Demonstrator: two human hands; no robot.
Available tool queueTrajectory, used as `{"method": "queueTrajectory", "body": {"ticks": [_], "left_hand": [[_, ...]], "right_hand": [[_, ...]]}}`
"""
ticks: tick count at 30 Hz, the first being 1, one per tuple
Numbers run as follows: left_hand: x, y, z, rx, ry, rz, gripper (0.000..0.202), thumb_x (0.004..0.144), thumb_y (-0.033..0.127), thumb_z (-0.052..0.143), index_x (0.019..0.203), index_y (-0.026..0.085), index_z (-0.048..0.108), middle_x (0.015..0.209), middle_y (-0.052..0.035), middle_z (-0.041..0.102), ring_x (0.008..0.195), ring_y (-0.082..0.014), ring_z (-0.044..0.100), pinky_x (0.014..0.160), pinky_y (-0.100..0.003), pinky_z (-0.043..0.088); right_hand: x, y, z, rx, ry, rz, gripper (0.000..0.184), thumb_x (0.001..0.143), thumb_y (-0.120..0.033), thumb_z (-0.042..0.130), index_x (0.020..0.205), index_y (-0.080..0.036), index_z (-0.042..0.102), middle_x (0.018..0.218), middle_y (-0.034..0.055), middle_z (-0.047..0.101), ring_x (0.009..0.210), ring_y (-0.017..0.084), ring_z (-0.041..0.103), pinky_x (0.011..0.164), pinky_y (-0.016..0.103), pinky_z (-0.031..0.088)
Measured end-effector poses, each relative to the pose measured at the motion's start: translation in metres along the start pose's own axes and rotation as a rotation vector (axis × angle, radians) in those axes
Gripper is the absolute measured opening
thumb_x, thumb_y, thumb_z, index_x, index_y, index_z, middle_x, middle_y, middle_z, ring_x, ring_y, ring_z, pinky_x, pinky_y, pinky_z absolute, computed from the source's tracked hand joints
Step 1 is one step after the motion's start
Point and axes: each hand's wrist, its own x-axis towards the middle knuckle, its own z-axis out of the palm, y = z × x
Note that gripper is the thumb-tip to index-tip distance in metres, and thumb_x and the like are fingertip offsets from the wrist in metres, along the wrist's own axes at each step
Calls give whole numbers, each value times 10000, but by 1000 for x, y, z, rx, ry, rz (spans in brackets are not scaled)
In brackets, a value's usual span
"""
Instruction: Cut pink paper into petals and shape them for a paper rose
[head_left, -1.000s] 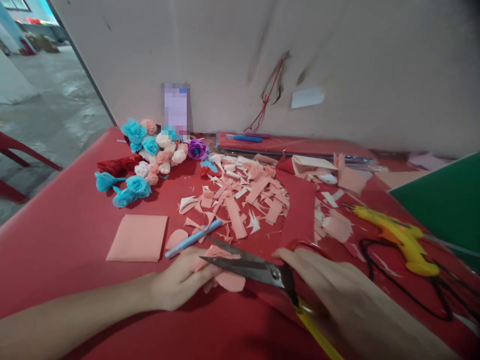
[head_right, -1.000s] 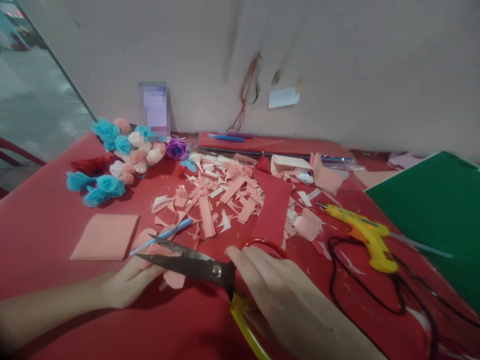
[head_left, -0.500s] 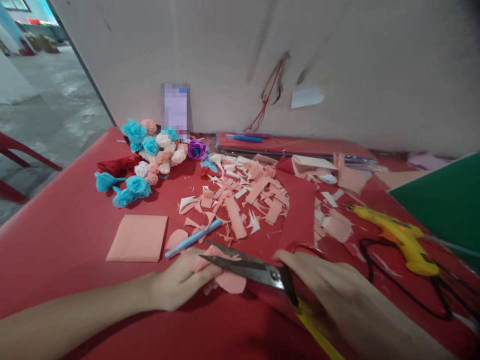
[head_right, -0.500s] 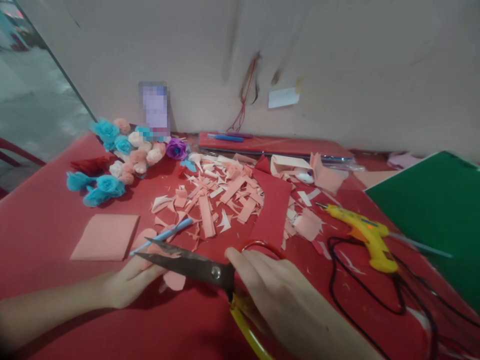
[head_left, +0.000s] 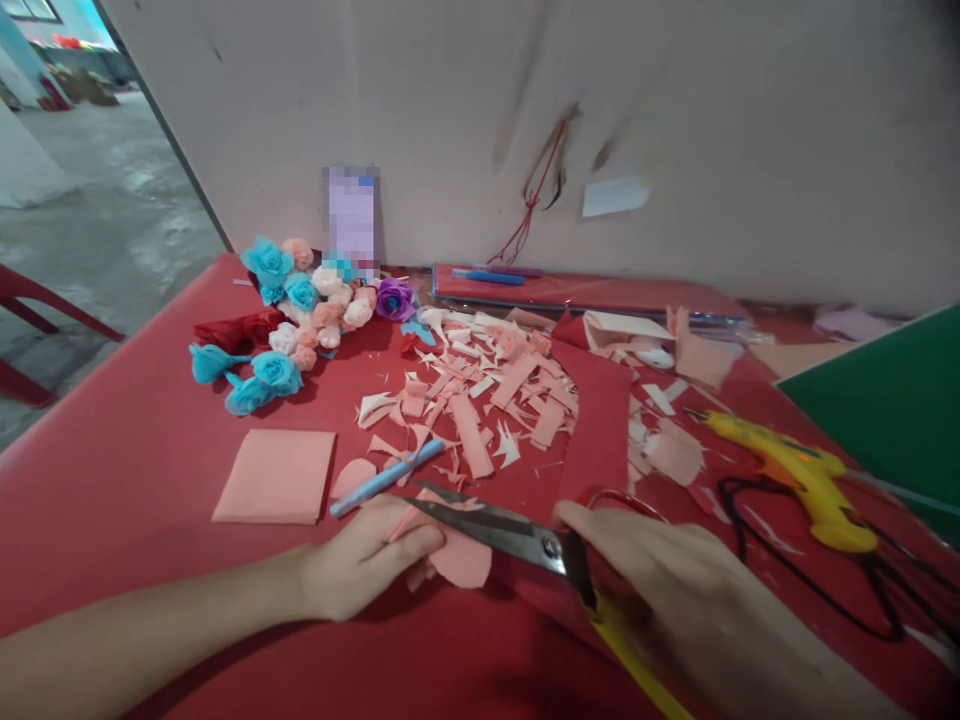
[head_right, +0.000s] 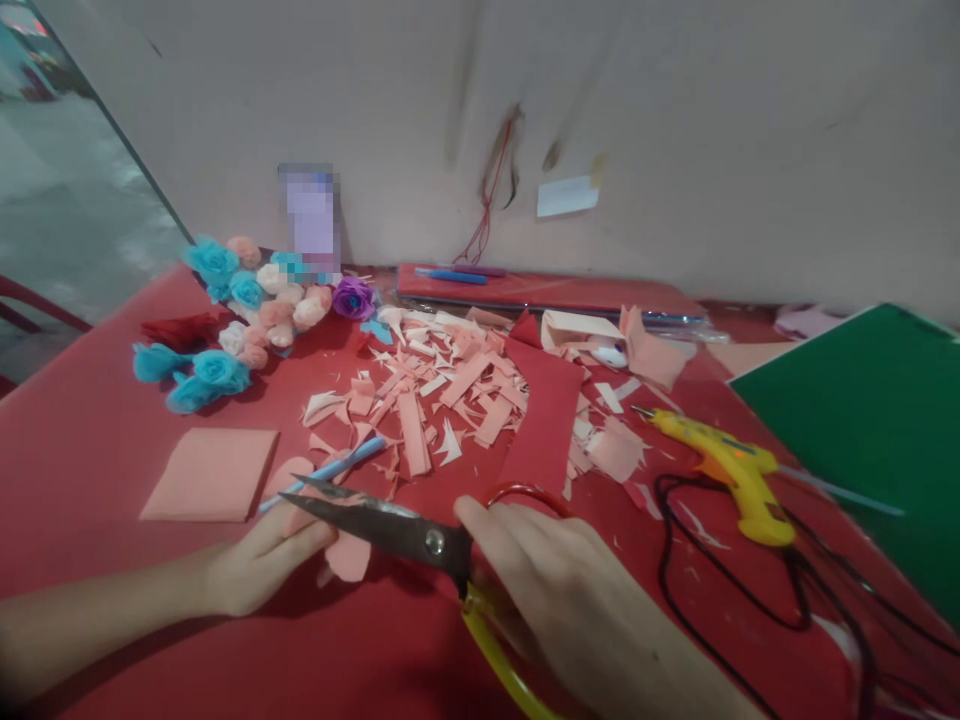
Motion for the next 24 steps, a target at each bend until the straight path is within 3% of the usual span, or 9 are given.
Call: {"method": "queueTrajectory", "body": {"ticks": [5,13,18,24], "left_hand": [[2,-4,0,-51,-18,33,486,846,516,310,544,148,410,507,12,423,474,-76,409,455,-187,358],[2,-3,0,-86,-21,57,466,864,473,309,571,134,437,498,9,422,474,-80,409,470,-195,347],[1,-7,0,-130,-17,22,447,858,480,324,621,127,460,527,6,433,477,-78,416,469,-187,358],[-1,-8,-1,-95,21,42,478,850,496,332,679,101,542,503,6,440,469,-83,426,462,-190,368]], "right_hand": [[1,1,4,10,-33,8,279,792,-76,256,945,-146,478,611,10,640,485,142,615,420,228,445],[-1,-4,6,-29,-47,108,288,783,-115,278,1008,-152,454,729,46,622,536,155,593,493,254,428],[0,-5,4,16,-65,111,271,758,-100,299,956,-166,471,646,12,586,483,135,559,442,228,383],[1,-6,3,29,-46,115,288,745,-78,295,930,-157,501,684,32,626,531,145,602,460,234,432]]}}
